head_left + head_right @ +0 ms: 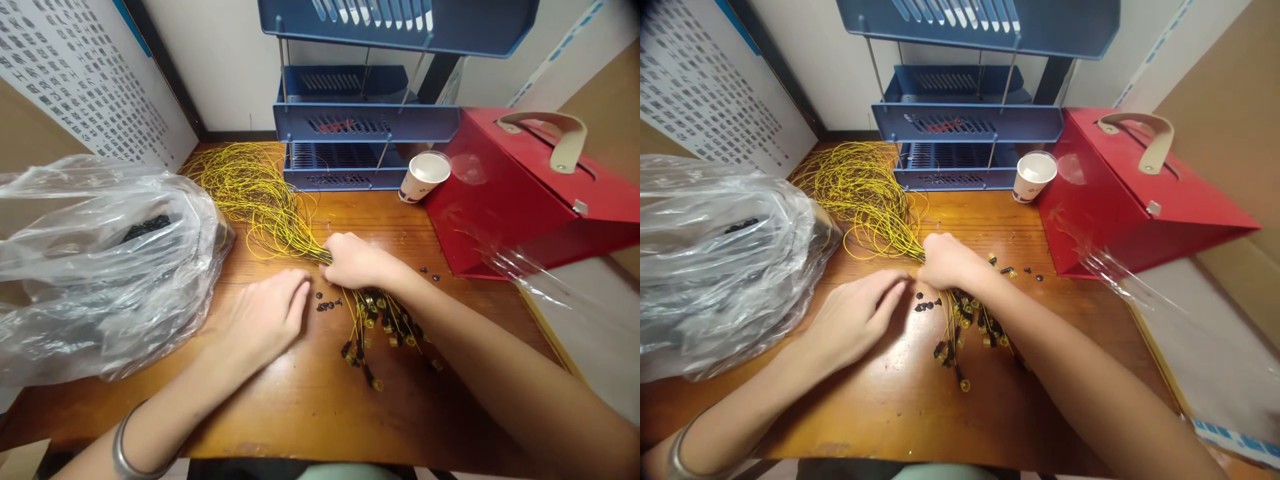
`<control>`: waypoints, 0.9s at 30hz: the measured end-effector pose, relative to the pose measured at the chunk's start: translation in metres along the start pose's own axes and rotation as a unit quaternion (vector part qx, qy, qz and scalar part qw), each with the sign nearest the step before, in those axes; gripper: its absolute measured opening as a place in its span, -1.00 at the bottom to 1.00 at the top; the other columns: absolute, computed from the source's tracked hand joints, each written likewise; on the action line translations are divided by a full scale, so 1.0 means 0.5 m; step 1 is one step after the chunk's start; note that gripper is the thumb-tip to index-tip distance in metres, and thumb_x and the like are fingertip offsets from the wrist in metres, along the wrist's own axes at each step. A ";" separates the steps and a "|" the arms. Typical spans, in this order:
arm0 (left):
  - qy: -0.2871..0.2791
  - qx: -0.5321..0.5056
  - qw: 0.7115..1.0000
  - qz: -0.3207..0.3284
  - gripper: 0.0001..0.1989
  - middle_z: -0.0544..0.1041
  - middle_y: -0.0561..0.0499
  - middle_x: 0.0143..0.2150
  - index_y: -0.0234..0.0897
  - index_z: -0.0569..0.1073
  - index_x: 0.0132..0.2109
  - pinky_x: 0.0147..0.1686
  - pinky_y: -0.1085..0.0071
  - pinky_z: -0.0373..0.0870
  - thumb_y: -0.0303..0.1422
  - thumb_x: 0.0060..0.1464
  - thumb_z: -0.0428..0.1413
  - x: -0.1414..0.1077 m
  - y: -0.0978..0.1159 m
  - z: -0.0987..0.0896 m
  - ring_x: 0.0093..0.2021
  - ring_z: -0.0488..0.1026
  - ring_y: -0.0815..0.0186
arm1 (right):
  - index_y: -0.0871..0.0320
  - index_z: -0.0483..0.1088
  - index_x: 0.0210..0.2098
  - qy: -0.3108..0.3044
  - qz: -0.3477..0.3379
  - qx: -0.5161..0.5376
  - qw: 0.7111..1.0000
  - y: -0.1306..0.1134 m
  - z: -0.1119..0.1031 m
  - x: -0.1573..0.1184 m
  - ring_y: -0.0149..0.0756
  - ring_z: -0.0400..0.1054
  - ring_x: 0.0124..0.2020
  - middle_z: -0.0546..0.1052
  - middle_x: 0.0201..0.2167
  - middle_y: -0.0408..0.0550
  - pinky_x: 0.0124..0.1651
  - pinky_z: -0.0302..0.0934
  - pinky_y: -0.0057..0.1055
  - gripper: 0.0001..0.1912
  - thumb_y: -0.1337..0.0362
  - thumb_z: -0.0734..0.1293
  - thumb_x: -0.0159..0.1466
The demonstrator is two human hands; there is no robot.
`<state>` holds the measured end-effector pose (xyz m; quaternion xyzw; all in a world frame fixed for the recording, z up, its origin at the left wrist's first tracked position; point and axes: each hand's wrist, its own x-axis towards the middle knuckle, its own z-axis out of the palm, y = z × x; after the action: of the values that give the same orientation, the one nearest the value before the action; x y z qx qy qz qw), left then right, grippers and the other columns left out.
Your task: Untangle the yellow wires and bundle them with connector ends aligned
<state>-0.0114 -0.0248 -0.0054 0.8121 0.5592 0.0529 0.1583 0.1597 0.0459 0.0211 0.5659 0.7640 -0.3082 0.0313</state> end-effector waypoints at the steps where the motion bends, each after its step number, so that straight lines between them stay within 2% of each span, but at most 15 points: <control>1: -0.002 0.024 1.000 0.014 -0.65 0.56 -0.02 -0.02 -0.17 0.43 0.02 -0.11 0.09 0.51 -0.22 0.39 -0.21 -0.003 0.006 0.000 -0.05 0.55 0.10 | 0.26 0.49 -0.34 -0.001 -0.003 0.012 1.000 0.005 -0.004 0.001 -0.21 0.46 -0.35 0.61 -0.29 0.19 -0.36 0.20 -0.40 -0.89 0.37 0.33 0.16; 4: -0.015 0.106 0.992 0.068 -0.66 0.49 -0.09 -0.10 -0.23 0.40 -0.04 -0.31 0.14 0.52 -0.18 0.38 -0.19 -0.003 0.029 0.007 -0.12 0.52 0.05 | 0.22 0.47 -0.36 -0.007 -0.004 0.053 0.999 0.020 -0.015 0.002 -0.32 0.44 -0.43 0.62 -0.37 0.05 -0.38 0.19 -0.46 -0.89 0.33 0.30 0.22; 9: -0.003 0.190 0.967 0.168 -0.50 0.47 -0.17 -0.11 -0.32 0.35 0.12 -0.43 0.18 0.50 -0.01 0.34 -0.16 0.033 0.048 0.037 -0.24 0.52 0.01 | 0.20 0.43 -0.37 -0.013 -0.001 0.103 0.995 0.027 -0.024 0.002 -0.38 0.42 -0.46 0.62 -0.42 -0.05 -0.40 0.18 -0.51 -0.92 0.34 0.30 0.24; 13: -0.011 0.232 0.935 0.269 -0.58 0.49 -0.28 -0.03 -0.34 0.37 0.08 -0.50 0.20 0.46 -0.22 0.40 -0.27 0.064 0.031 0.057 -0.36 0.55 0.05 | 0.19 0.39 -0.40 -0.021 -0.003 0.125 0.992 0.025 -0.024 0.003 -0.40 0.39 -0.47 0.60 -0.45 -0.06 -0.42 0.16 -0.51 -0.91 0.34 0.29 0.24; 15: -0.018 0.236 0.923 0.303 -0.57 0.52 -0.27 -0.10 -0.39 0.39 0.05 -0.53 0.22 0.42 -0.30 0.41 -0.31 0.073 0.021 0.059 -0.42 0.54 0.08 | 0.20 0.38 -0.41 -0.024 -0.004 0.129 0.991 0.023 -0.024 0.003 -0.40 0.36 -0.49 0.59 -0.46 -0.06 -0.44 0.14 -0.50 -0.91 0.34 0.30 0.24; 19: -0.027 0.238 0.919 0.314 -0.49 0.52 -0.26 -0.29 -0.48 0.45 -0.06 -0.57 0.26 0.36 -0.33 0.42 -0.36 0.076 0.020 0.057 -0.47 0.52 0.13 | 0.20 0.37 -0.41 -0.028 -0.010 0.140 0.990 0.019 -0.024 0.007 -0.41 0.32 -0.51 0.57 -0.48 -0.07 -0.45 0.13 -0.49 -0.90 0.35 0.30 0.24; 24: -0.030 0.240 0.920 0.310 -0.57 0.51 -0.14 -0.41 -0.37 0.47 -0.18 -0.62 0.31 0.25 -0.41 0.40 -0.29 0.057 0.037 0.063 -0.48 0.51 0.15 | 0.19 0.36 -0.41 -0.029 -0.024 0.155 0.987 0.024 -0.020 0.014 -0.40 0.35 -0.48 0.56 -0.48 -0.08 -0.40 0.16 -0.49 -0.90 0.35 0.29 0.25; 27: -0.009 0.247 0.931 0.269 -0.57 0.50 -0.10 -0.43 -0.33 0.46 -0.21 -0.64 0.34 0.13 -0.39 0.41 -0.27 0.030 0.032 0.046 -0.51 0.48 0.17 | 0.19 0.35 -0.42 -0.032 -0.030 0.157 0.987 0.028 -0.019 0.017 -0.40 0.37 -0.46 0.55 -0.49 -0.08 -0.38 0.16 -0.49 -0.88 0.34 0.29 0.26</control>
<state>0.0145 -0.0205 -0.0236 0.9458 0.3142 -0.0534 -0.0627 0.1717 0.0603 0.0192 0.5306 0.7214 -0.4430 -0.0432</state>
